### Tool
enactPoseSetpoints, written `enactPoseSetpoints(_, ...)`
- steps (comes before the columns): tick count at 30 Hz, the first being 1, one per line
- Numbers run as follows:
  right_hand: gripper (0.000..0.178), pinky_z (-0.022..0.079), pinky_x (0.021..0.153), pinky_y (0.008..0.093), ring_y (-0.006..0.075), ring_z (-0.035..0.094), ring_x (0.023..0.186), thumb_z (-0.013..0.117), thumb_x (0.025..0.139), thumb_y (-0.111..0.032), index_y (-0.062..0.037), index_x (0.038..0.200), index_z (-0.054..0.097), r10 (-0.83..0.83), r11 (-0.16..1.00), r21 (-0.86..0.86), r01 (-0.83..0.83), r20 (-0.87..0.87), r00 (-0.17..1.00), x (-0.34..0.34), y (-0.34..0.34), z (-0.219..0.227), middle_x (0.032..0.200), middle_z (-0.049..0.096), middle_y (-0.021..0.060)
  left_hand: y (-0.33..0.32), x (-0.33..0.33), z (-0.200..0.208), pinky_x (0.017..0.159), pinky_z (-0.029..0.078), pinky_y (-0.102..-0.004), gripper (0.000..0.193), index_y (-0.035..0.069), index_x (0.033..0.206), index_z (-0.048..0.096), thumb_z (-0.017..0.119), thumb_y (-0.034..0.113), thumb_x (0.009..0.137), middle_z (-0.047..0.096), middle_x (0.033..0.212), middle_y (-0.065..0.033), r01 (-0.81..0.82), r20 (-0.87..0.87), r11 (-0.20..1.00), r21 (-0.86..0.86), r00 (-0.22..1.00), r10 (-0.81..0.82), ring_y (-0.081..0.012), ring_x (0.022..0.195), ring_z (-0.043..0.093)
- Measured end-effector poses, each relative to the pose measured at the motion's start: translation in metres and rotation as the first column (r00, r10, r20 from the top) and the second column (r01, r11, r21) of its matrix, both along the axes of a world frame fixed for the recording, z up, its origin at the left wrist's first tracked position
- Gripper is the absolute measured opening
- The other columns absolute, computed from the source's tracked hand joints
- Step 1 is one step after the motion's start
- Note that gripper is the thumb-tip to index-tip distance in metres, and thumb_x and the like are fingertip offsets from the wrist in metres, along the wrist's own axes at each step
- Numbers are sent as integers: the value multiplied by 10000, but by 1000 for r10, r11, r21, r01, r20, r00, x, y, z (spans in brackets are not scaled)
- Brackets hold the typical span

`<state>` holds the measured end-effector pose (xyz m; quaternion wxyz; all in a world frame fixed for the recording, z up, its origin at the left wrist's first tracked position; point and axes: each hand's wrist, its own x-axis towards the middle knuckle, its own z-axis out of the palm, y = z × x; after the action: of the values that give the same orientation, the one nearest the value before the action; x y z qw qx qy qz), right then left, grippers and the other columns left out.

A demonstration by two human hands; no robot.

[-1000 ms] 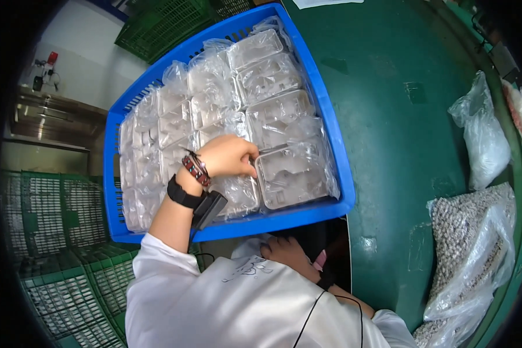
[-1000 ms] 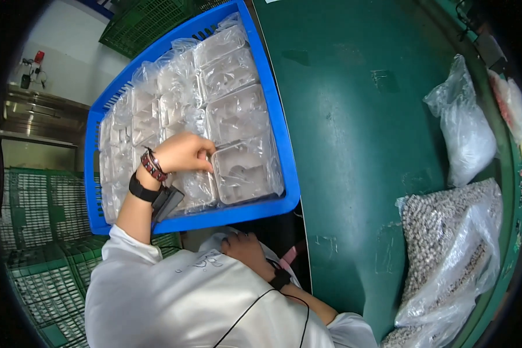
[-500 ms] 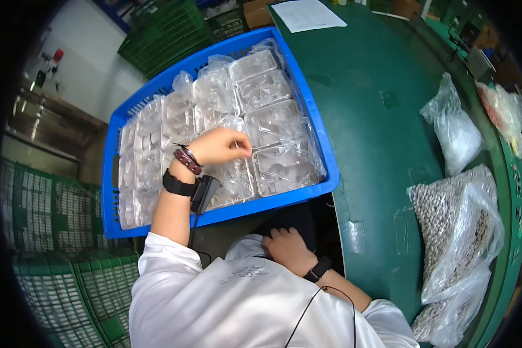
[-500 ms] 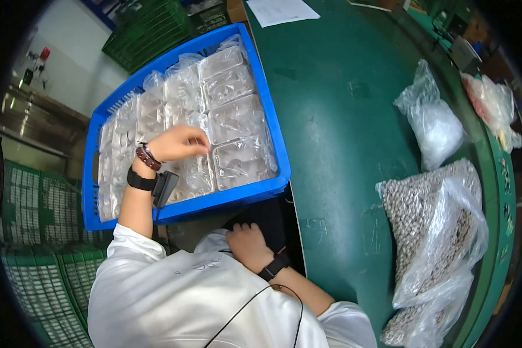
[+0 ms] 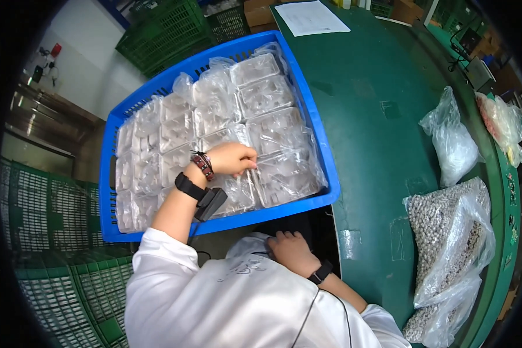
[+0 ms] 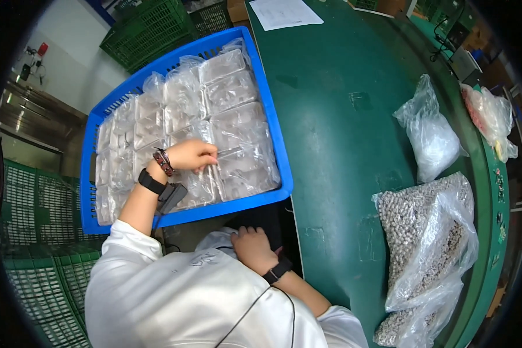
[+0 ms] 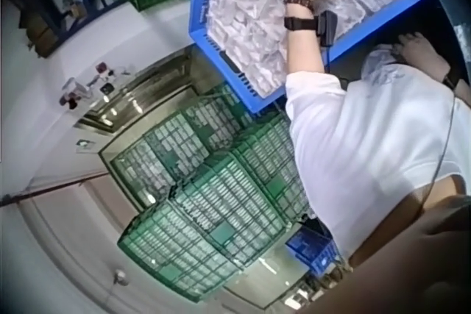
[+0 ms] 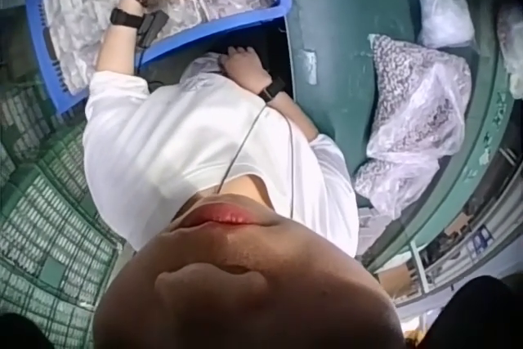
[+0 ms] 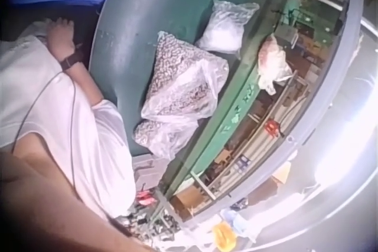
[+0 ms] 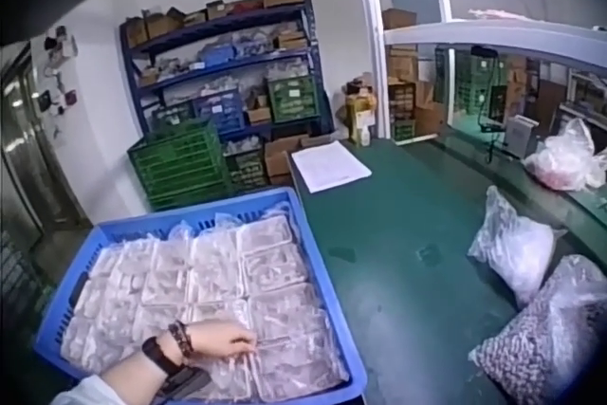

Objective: The person fits small plastic components into plastic housings, places the housings into a blue bin, and covers them with a plastic sheet before arranging more housings on the table to repeat the process.

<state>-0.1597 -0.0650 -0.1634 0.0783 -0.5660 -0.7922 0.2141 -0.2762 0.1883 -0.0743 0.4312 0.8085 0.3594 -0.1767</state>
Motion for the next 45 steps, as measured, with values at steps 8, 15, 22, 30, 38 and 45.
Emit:
enactPoseSetpoints(8, 154, 405, 654, 323, 200, 537, 731, 554, 743, -148, -80, 878, 580, 83, 935, 355, -5, -205, 975, 3, 19, 16, 768, 532, 43, 4, -41, 26, 664, 456, -249, 126, 64, 852, 510, 479, 178, 897, 535, 897, -16, -132, 513, 960, -247, 823, 245, -82, 818, 542)
enactPoseSetpoints(15, 311, 377, 574, 267, 150, 496, 655, 621, 663, -54, -64, 972, 582, 193, 709, 701, 78, -300, 934, 15, 17, 77, 722, 505, 11, 3, -59, 52, 705, 447, -241, 120, 71, 898, 474, 424, 178, 920, 510, 868, -4, -297, 613, 765, -571, 465, 639, -85, 791, 510)
enactPoseSetpoints(22, 347, 418, 661, 401, 305, 561, 788, 647, 649, -41, -10, 982, 553, -103, 485, 728, 485, -503, 858, 5, 123, 171, 840, 587, 92, -21, -54, 98, 700, 400, -216, 152, 45, 875, 479, 414, 172, 928, 514, 845, -1, -113, 800, 980, -166, 566, 200, -69, 768, 466)
enactPoseSetpoints(30, 187, 443, 530, 375, 348, 552, 647, 505, 691, 11, -47, 852, 578, -219, 558, 606, 567, -552, 805, 24, 221, 168, 658, 542, 155, -12, -79, 71, 697, 410, -223, 139, 39, 903, 507, 524, 173, 873, 543, 827, -16, -477, 720, 863, 170, 657, 222, -89, 763, 504)
enactPoseSetpoints(38, 186, 435, 498, 350, 313, 540, 594, 527, 661, -4, -68, 833, 561, -102, 290, 833, 471, -463, 881, 37, 238, 143, 660, 535, 116, -25, -41, 42, 675, 456, -314, 182, 53, 977, 539, 562, 126, 812, 626, 917, -96, 90, 161, 934, 347, 975, -154, -205, 737, 594)
enactPoseSetpoints(45, 195, 430, 481, 332, 273, 548, 584, 568, 644, -41, -86, 833, 543, 18, 400, 831, 387, -429, 903, 33, 251, 116, 682, 557, 61, -19, -42, 22, 720, 448, -374, 255, 51, 966, 545, 620, 177, 757, 609, 874, -98, 226, 269, 968, 110, 931, -248, -290, 805, 572)
